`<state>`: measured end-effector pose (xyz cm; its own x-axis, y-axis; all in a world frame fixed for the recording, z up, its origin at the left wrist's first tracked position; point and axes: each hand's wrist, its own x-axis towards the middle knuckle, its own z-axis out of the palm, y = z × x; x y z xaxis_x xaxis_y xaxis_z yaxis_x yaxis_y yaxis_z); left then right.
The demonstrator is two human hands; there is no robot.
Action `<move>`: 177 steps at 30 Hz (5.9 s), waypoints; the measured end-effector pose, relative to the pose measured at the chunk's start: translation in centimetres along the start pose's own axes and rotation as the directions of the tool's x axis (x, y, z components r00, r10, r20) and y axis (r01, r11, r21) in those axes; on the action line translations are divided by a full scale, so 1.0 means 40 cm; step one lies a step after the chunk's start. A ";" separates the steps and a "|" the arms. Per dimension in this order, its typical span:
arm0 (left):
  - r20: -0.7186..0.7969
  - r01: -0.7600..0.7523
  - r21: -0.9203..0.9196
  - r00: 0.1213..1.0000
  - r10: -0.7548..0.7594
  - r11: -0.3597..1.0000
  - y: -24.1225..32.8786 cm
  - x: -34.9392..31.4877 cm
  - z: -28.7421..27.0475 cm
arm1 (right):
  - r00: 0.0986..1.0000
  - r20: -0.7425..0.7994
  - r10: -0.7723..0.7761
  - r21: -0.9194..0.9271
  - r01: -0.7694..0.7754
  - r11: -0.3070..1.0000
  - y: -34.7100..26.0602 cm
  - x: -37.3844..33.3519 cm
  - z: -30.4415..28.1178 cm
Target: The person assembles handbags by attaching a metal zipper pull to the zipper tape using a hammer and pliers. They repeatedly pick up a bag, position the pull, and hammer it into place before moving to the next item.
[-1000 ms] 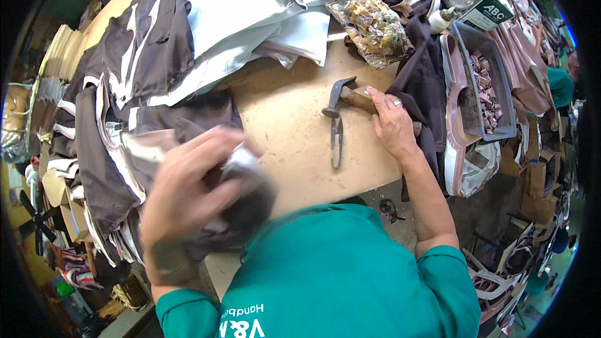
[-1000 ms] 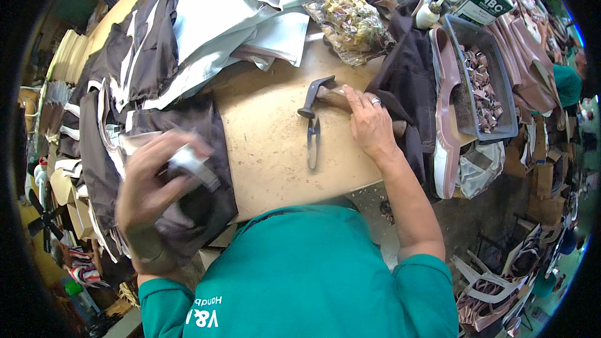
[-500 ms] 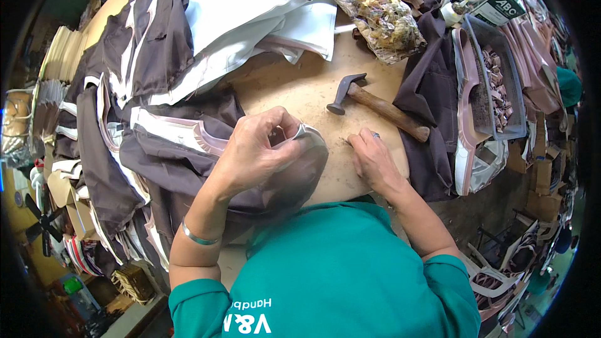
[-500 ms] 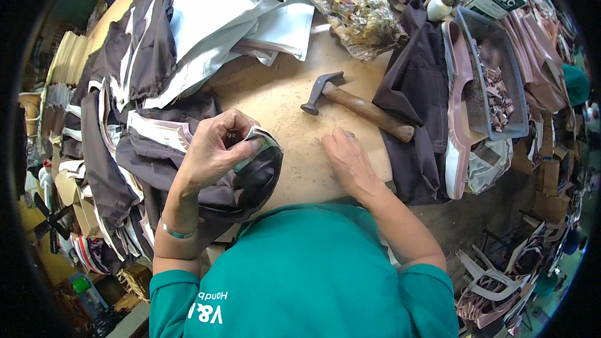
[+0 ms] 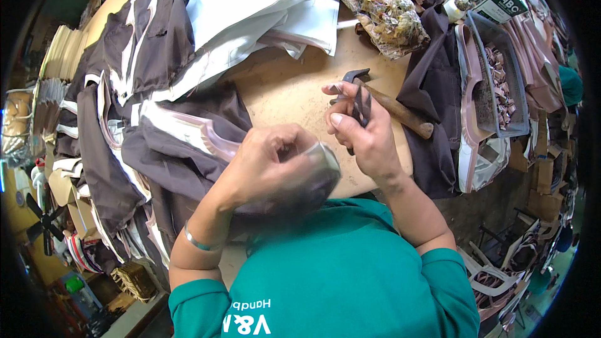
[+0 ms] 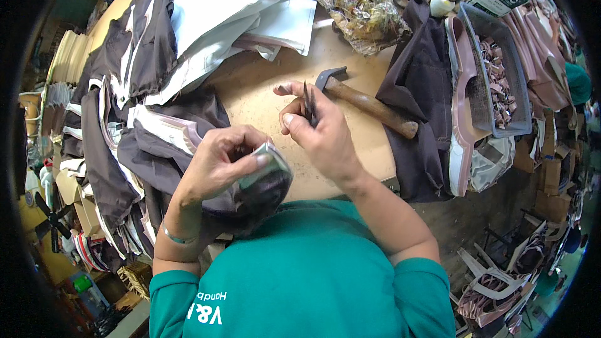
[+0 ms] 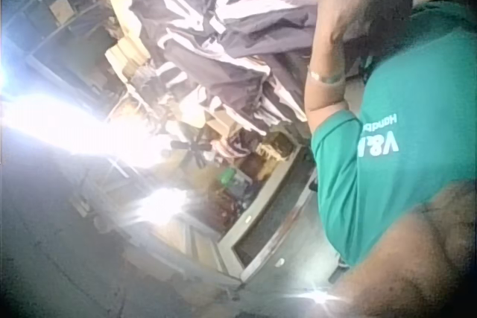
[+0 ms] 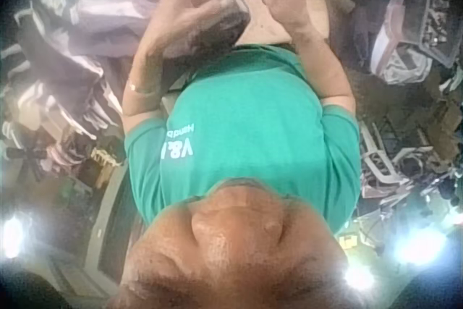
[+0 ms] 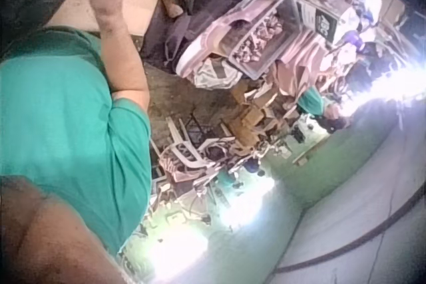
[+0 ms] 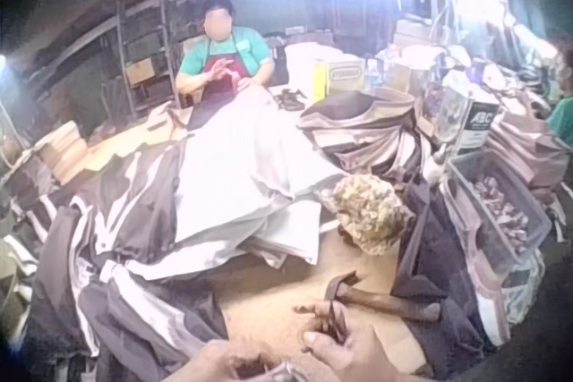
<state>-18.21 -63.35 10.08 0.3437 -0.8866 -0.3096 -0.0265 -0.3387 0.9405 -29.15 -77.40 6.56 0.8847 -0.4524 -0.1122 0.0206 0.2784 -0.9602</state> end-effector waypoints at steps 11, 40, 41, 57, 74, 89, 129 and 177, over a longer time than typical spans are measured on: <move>-0.077 -0.020 0.099 0.997 0.028 0.995 -0.013 -0.002 0.042 | 0.997 0.072 0.036 -0.062 -0.032 0.998 -0.026 -0.058 -0.012; -0.062 -0.040 0.023 0.997 0.041 0.999 -0.044 0.022 0.082 | 0.951 0.162 0.262 -0.382 -0.184 0.905 -0.026 -0.126 -0.081; -0.063 -0.042 0.037 0.997 0.044 0.998 -0.043 0.023 0.083 | 0.950 0.164 0.266 -0.397 -0.184 0.899 -0.025 -0.124 -0.082; 0.018 0.021 -0.042 1.000 -0.021 0.999 -0.029 0.025 0.076 | 0.852 0.240 0.465 -0.096 -0.456 0.885 -0.028 -0.111 -0.085; 0.085 0.053 -0.019 0.995 -0.051 0.998 -0.049 0.024 0.075 | 0.821 0.278 0.498 -0.016 -0.515 0.857 -0.008 -0.112 -0.104; 0.052 -0.031 -0.098 0.998 0.036 0.995 -0.062 0.025 0.085 | 0.888 0.202 0.413 -0.176 -0.381 0.907 -0.004 -0.113 -0.090; -0.174 -0.032 0.034 0.984 0.038 0.999 -0.002 -0.054 0.058 | 0.874 0.308 -0.375 -0.686 0.477 0.549 -0.017 -0.098 -0.092; -0.194 -0.210 -0.019 0.960 0.202 0.978 -0.020 -0.003 0.099 | 0.976 0.214 -0.045 0.153 0.012 0.988 -0.011 -0.109 -0.069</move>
<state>-21.93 -64.21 8.83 0.5064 -0.8585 -0.0802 -0.0798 -0.1392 0.9870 -34.31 -77.89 6.75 0.9620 -0.2727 -0.0115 0.1022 0.3990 -0.9112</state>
